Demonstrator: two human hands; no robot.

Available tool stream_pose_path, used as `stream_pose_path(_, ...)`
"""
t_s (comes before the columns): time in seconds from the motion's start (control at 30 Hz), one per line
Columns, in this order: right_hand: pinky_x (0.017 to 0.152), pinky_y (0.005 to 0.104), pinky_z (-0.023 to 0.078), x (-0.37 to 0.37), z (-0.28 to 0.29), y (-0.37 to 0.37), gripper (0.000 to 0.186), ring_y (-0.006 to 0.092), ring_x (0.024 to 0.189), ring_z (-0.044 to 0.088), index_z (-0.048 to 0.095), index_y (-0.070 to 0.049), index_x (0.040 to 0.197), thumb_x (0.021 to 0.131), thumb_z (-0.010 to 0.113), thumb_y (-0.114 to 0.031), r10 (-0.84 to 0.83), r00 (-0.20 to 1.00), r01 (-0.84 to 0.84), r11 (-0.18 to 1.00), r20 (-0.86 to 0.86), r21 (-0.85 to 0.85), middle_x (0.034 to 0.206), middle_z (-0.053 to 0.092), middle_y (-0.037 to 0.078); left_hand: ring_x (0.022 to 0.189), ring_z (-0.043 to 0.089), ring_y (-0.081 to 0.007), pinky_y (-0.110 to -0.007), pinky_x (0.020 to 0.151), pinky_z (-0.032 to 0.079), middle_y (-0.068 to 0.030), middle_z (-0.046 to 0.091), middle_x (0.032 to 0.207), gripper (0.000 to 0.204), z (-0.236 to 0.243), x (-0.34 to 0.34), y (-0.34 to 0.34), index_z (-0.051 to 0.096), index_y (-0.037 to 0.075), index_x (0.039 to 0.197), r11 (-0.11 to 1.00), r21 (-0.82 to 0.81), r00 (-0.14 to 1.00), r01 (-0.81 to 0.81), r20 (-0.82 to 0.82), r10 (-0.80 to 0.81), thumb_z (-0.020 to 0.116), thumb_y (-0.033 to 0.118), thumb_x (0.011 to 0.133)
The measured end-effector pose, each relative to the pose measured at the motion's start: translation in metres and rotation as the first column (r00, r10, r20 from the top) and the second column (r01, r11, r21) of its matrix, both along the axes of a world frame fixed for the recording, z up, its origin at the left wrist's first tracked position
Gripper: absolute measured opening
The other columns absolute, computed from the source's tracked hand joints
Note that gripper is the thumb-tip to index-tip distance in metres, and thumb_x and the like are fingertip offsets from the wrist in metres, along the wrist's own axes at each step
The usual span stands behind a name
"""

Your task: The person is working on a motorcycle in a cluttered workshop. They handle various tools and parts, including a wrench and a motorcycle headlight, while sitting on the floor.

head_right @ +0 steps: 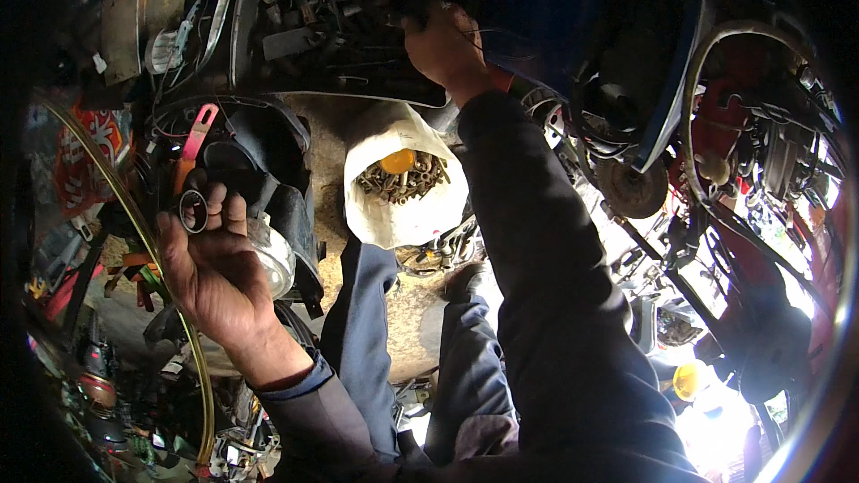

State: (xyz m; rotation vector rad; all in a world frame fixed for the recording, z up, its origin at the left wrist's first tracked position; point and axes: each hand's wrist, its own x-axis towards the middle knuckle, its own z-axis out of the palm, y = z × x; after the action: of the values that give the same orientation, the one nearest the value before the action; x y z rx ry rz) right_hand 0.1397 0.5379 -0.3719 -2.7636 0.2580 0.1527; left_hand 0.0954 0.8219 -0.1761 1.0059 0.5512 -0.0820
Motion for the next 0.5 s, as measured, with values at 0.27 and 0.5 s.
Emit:
stream_pose_path(0.27, 0.076, 0.0438, 0.054, 0.011, 0.051, -0.015, 0.031, 0.0349, 0.086, 0.067, 0.069, -0.005, 0.102, 0.085, 0.07, -0.03, 0.108, 0.83, -0.019, 0.986, -0.547, 0.166, 0.092, 0.069, 0.019, 0.104, 0.066, -0.0261, -0.043, 0.093, 0.054, -0.0156, 0.065, 0.116, 0.031, 0.001, 0.002, -0.002, 0.06, 0.004, 0.114, 1.0, -0.017, 1.0, 0.0, -0.012, 0.0, 0.053, 0.031, 0.1)
stream_pose_path(0.5, 0.077, 0.0448, 0.054, 0.02, 0.032, 0.008, 0.036, 0.039, 0.089, 0.067, 0.069, -0.004, 0.104, 0.085, 0.069, -0.035, 0.055, 0.886, -0.088, 0.995, -0.46, -0.051, 0.095, 0.069, 0.022, 0.105, 0.066, -0.0248, -0.042, 0.092, 0.054, -0.0153, 0.065, 0.119, 0.034, 0.001, 0.002, -0.002, 0.056, 0.005, 0.121, 1.0, 0.012, 1.0, 0.023, -0.016, -0.023, 0.055, 0.031, 0.099)
